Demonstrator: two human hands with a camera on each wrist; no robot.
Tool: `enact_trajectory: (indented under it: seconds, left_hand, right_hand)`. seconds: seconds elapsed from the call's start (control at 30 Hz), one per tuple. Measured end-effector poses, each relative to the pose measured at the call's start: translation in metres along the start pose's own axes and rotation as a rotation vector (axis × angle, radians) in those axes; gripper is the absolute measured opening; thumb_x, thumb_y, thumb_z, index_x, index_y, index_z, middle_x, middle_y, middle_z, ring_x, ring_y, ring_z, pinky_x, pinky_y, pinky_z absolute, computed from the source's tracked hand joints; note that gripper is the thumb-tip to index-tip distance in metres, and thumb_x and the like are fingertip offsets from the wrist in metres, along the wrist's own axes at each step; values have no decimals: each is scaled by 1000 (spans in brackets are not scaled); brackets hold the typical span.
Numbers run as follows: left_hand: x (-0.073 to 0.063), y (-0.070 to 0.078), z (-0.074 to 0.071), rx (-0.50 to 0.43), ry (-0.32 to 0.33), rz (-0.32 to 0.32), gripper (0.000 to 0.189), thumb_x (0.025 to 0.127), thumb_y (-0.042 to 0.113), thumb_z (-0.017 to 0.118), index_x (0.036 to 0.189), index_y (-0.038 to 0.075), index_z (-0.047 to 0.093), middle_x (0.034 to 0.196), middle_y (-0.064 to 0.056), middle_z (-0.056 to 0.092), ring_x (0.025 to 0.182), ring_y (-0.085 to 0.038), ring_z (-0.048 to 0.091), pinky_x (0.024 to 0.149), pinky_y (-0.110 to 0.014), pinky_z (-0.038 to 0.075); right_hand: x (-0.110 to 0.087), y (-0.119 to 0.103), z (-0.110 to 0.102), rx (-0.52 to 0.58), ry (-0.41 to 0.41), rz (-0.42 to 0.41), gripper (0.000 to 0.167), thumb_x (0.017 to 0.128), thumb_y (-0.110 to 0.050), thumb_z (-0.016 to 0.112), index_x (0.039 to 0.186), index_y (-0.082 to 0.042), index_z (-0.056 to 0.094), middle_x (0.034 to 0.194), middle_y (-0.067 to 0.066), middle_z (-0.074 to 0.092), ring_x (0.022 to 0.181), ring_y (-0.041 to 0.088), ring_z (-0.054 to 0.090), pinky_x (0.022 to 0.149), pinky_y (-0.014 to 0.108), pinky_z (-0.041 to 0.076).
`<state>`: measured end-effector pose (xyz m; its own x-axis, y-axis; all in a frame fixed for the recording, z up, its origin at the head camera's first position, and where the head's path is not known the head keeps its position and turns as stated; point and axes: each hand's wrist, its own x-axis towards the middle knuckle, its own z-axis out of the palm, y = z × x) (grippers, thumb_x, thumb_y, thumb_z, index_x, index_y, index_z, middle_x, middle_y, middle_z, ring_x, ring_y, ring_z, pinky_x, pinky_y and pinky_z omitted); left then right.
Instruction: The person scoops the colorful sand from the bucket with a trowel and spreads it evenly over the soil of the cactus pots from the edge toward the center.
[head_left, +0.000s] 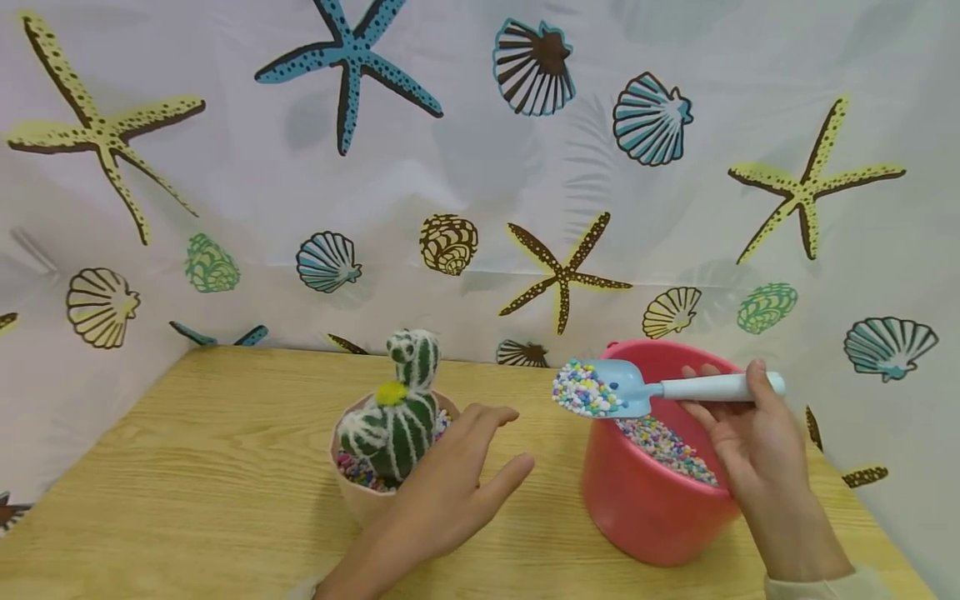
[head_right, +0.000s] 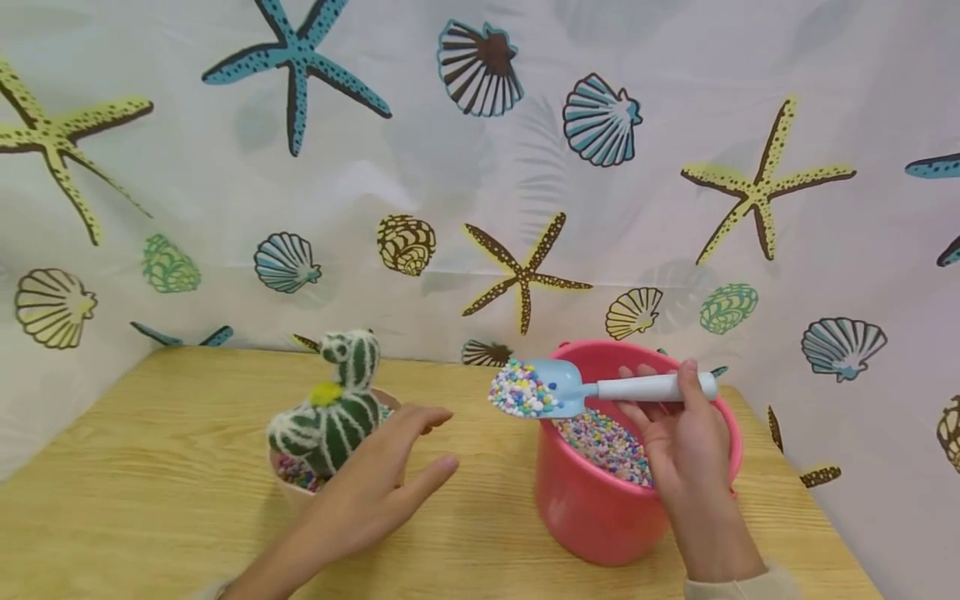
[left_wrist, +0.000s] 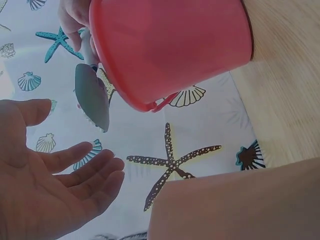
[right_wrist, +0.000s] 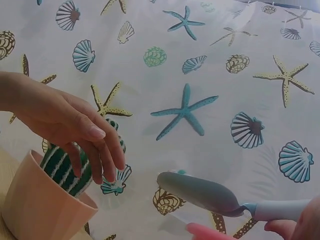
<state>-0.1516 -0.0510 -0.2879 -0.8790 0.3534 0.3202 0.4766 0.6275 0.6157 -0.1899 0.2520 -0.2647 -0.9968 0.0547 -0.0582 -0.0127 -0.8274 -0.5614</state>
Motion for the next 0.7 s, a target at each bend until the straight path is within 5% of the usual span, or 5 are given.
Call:
enact_trajectory:
  seconds: [0.13,0.7]
  left_hand:
    - [-10,-1,-5,-26,-8,-12,52,96,50,48,131,11,52,128,-5,54,120,-23,53,99,-46,45]
    - [-46,-21,-23,-20,29,-91,38,95,43,55,124,18,56,115,4,55,112,-13,54,90,-39,50]
  right_hand:
    - [-4,6,3,-1,26,39,45,94,-36,51,128,-37,23,141,3,28,128,26,44,102,46,36]
    - [-20,30,27,-53,54,51,46,95,-36,51,133,-37,26,133,3,33,130,24,37,99,44,44]
